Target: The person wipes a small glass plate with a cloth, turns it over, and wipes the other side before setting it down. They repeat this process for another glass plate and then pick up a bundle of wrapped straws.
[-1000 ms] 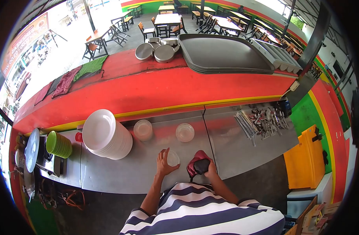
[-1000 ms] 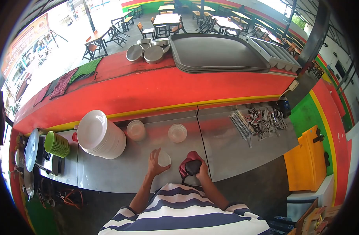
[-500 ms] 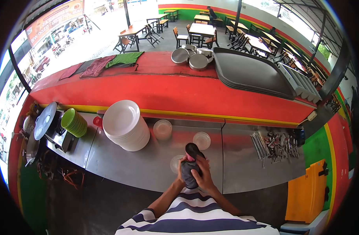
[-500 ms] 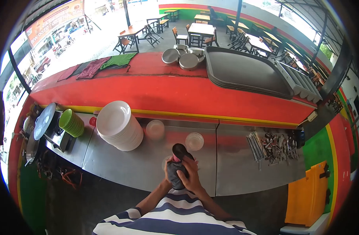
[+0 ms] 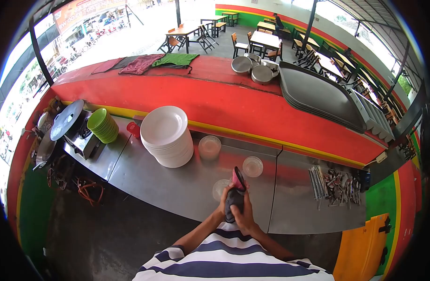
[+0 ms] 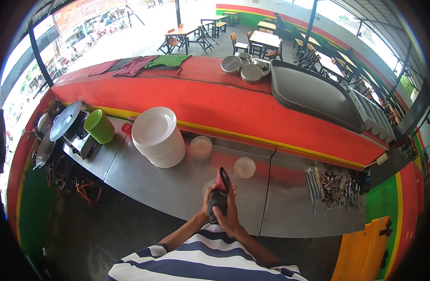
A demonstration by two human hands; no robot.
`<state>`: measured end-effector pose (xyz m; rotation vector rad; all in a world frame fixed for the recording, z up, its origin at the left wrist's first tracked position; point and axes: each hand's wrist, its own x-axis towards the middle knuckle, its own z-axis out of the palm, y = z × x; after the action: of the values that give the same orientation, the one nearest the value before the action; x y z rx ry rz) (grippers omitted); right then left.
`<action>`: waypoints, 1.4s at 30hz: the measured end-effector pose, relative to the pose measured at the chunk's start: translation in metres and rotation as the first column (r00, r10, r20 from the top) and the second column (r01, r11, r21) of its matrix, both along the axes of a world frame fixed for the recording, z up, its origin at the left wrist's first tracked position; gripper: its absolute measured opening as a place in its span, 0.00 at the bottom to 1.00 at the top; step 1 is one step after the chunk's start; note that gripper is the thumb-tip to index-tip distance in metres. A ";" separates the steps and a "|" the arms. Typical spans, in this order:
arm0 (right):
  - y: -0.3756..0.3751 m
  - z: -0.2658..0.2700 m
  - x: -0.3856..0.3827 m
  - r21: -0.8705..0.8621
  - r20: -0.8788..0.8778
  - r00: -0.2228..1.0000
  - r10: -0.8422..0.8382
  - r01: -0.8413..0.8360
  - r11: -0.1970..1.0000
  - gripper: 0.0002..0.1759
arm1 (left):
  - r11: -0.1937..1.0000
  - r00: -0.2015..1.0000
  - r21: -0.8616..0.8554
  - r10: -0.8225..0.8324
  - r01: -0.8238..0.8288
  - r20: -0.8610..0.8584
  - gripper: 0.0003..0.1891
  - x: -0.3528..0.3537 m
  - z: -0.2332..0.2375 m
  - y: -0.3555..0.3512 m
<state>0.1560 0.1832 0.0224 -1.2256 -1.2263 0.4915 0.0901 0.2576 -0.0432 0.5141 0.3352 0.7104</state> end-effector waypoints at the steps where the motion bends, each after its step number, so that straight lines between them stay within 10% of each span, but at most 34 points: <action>1: -0.006 0.001 -0.006 0.045 0.066 0.998 -0.015 0.012 0.999 0.30 | 0.999 0.999 -0.023 -0.031 0.031 0.031 0.34 0.003 -0.015 -0.003; 2: -0.015 -0.030 0.007 -0.184 0.275 0.958 0.077 -0.026 0.983 0.51 | 0.997 0.996 -0.047 -0.060 0.063 0.064 0.35 0.006 -0.031 -0.009; 6: 0.010 -0.023 0.017 -0.042 0.005 0.999 -0.047 0.047 0.998 0.26 | 0.984 0.992 -0.144 -0.113 0.105 -0.049 0.35 -0.010 -0.025 -0.027; 12: 0.008 -0.055 0.036 -0.259 -0.168 0.956 -0.241 0.194 0.946 0.16 | 0.983 0.989 -0.165 0.056 -0.078 -0.136 0.33 -0.020 0.045 -0.043; 16: -0.023 -0.053 0.007 -0.240 -0.224 0.971 -0.079 0.024 0.970 0.24 | 0.969 0.990 -0.231 0.055 -0.085 -0.133 0.32 -0.020 0.033 -0.031; 20: -0.022 -0.040 -0.011 0.005 0.125 0.992 0.016 -0.017 1.000 0.28 | 0.978 0.977 -0.178 0.068 -0.104 -0.201 0.30 -0.020 0.008 -0.021; 32: -0.002 -0.039 0.015 -0.066 -0.103 0.950 -0.294 0.288 0.955 0.17 | 0.960 0.778 0.252 0.248 -0.119 -0.577 0.21 -0.045 -0.008 -0.004; 38: -0.012 -0.036 0.035 0.071 0.334 0.931 -0.146 0.129 0.989 0.21 | 0.994 0.797 0.100 0.088 -0.036 -0.597 0.20 -0.057 0.014 -0.014; 42: -0.021 -0.032 0.029 -0.252 0.524 0.835 0.168 -0.036 0.967 0.27 | 0.843 0.607 0.538 0.431 -0.007 -0.667 0.22 -0.053 0.002 -0.016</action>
<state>0.1845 0.1620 -0.0099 -1.5704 -1.7634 0.3816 0.0366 0.2419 -0.0407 1.3029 1.0777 0.7979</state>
